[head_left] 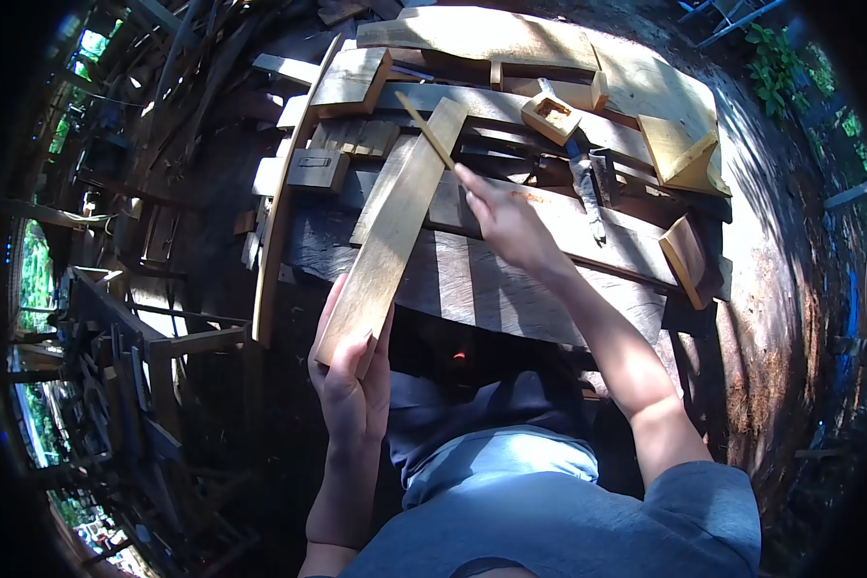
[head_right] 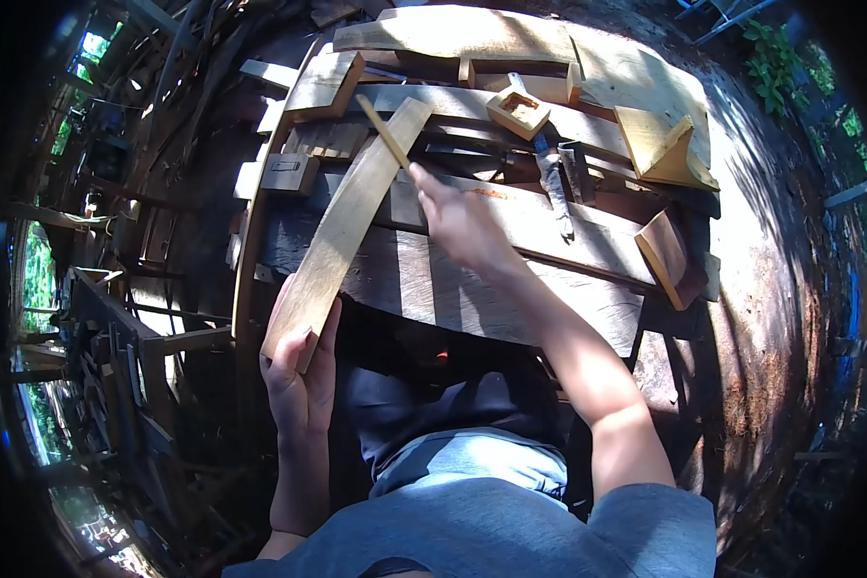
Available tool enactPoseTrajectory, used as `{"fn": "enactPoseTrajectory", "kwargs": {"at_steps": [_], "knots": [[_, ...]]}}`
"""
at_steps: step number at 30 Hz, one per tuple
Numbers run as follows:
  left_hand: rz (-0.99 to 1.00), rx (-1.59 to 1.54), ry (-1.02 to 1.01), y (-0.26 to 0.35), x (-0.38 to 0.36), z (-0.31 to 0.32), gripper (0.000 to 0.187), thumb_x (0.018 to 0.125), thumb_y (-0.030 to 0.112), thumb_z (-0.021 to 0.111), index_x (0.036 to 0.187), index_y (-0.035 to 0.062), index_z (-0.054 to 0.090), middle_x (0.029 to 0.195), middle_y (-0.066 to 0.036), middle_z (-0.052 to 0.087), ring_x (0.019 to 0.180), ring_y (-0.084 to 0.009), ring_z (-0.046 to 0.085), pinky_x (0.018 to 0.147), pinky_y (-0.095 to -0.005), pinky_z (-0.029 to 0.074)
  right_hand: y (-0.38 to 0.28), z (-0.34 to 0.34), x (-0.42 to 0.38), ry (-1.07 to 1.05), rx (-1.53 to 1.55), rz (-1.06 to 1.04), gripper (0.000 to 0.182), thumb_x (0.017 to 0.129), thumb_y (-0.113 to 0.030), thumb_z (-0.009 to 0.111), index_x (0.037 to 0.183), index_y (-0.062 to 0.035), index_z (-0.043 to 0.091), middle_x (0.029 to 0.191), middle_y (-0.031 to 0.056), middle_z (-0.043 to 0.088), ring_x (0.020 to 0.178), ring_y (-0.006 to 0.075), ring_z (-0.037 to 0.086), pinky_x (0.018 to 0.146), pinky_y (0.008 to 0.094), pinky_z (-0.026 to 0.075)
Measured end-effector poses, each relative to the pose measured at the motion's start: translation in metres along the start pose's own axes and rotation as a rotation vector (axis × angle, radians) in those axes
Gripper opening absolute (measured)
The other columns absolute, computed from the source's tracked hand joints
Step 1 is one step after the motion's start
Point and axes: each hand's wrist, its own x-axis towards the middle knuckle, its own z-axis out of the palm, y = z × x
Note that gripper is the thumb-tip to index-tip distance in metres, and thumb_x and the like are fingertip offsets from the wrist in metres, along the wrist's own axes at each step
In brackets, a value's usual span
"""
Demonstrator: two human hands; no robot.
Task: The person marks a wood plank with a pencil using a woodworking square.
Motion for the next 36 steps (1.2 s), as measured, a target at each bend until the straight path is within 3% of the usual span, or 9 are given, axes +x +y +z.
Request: {"fn": "enactPoseTrajectory", "kwargs": {"at_steps": [1,11,13,16,17,18,25,27,36], "knots": [[0.006,0.004,0.000,-0.002,-0.001,-0.001,0.067,0.083,0.000,0.051,0.146,-0.0112,0.031,0.146,-0.024,0.043,0.137,-0.0317,0.045,0.119,-0.0470,0.032,-0.001,-0.006,0.025,-0.083,-0.018,0.130,0.044,0.103,-0.023,0.042,0.146,-0.0135,0.045,0.110,0.0296,0.065,0.102,0.0411,0.066,0.091,0.0441,0.050],[-0.031,0.021,0.049,0.002,-0.004,0.006,0.065,0.083,-0.001,0.049,0.146,-0.0106,0.032,0.146,-0.023,0.042,0.137,-0.0308,0.045,0.120,-0.0460,0.032,-0.033,-0.018,-0.053,-0.188,-0.086,0.026,0.049,0.101,-0.018,0.046,0.149,-0.0217,0.040,0.111,0.0230,0.067,0.087,0.0425,0.068,0.082,0.0476,0.054],[-0.034,0.000,0.053,0.002,-0.006,0.009,0.070,0.082,-0.005,0.050,0.148,-0.0109,0.028,0.145,-0.025,0.042,0.135,-0.0297,0.046,0.118,-0.0381,0.035,-0.043,-0.030,-0.022,-0.308,-0.116,0.244,0.047,0.102,-0.021,0.045,0.149,-0.0210,0.041,0.112,0.0234,0.067,0.094,0.0425,0.067,0.085,0.0461,0.053],[-0.011,-0.017,0.020,-0.002,-0.005,0.006,0.072,0.082,-0.004,0.051,0.149,-0.0107,0.026,0.146,-0.025,0.041,0.135,-0.0299,0.047,0.118,-0.0384,0.035,0.017,-0.008,0.042,-0.031,-0.018,0.132,0.043,0.102,-0.026,0.043,0.144,-0.0174,0.049,0.125,0.0251,0.061,0.113,0.0412,0.061,0.097,0.0449,0.047],[-0.003,-0.013,0.019,-0.002,-0.005,0.006,0.072,0.082,-0.004,0.051,0.149,-0.0107,0.026,0.146,-0.025,0.041,0.135,-0.0299,0.047,0.118,-0.0384,0.035,0.014,-0.014,0.062,-0.116,-0.064,0.299,0.043,0.102,-0.026,0.043,0.143,-0.0135,0.050,0.127,0.0252,0.060,0.117,0.0407,0.059,0.101,0.0436,0.046],[-0.006,0.010,0.024,-0.002,-0.005,0.005,0.069,0.082,-0.003,0.050,0.148,-0.0105,0.028,0.146,-0.024,0.041,0.137,-0.0306,0.045,0.119,-0.0428,0.033,0.044,0.001,0.080,0.008,-0.088,0.115,0.044,0.102,-0.025,0.043,0.143,-0.0117,0.049,0.125,0.0273,0.060,0.116,0.0417,0.060,0.100,0.0430,0.047],[-0.027,0.006,0.037,0.005,0.000,0.001,0.068,0.083,0.002,0.052,0.146,-0.0110,0.031,0.146,-0.023,0.043,0.139,-0.0315,0.042,0.120,-0.0475,0.030,-0.002,-0.008,0.004,-0.108,-0.072,0.111,0.044,0.104,-0.025,0.042,0.147,-0.0204,0.045,0.130,0.0228,0.061,0.121,0.0375,0.059,0.103,0.0400,0.045],[-0.038,0.024,0.039,0.005,-0.001,0.002,0.069,0.082,0.003,0.053,0.146,-0.0119,0.031,0.146,-0.024,0.043,0.139,-0.0321,0.043,0.121,-0.0477,0.029,0.003,-0.012,0.007,-0.083,0.036,0.076,0.044,0.102,-0.027,0.044,0.146,-0.0223,0.046,0.105,0.0258,0.068,0.097,0.0444,0.065,0.089,0.0493,0.051],[-0.022,-0.049,0.068,0.010,0.005,0.001,0.071,0.082,0.001,0.055,0.146,-0.0128,0.029,0.144,-0.026,0.042,0.137,-0.0344,0.044,0.119,-0.0484,0.033,0.039,-0.003,0.079,0.007,-0.141,0.140,0.043,0.102,-0.026,0.042,0.143,-0.0181,0.050,0.118,0.0254,0.064,0.109,0.0429,0.062,0.094,0.0484,0.049]]}}
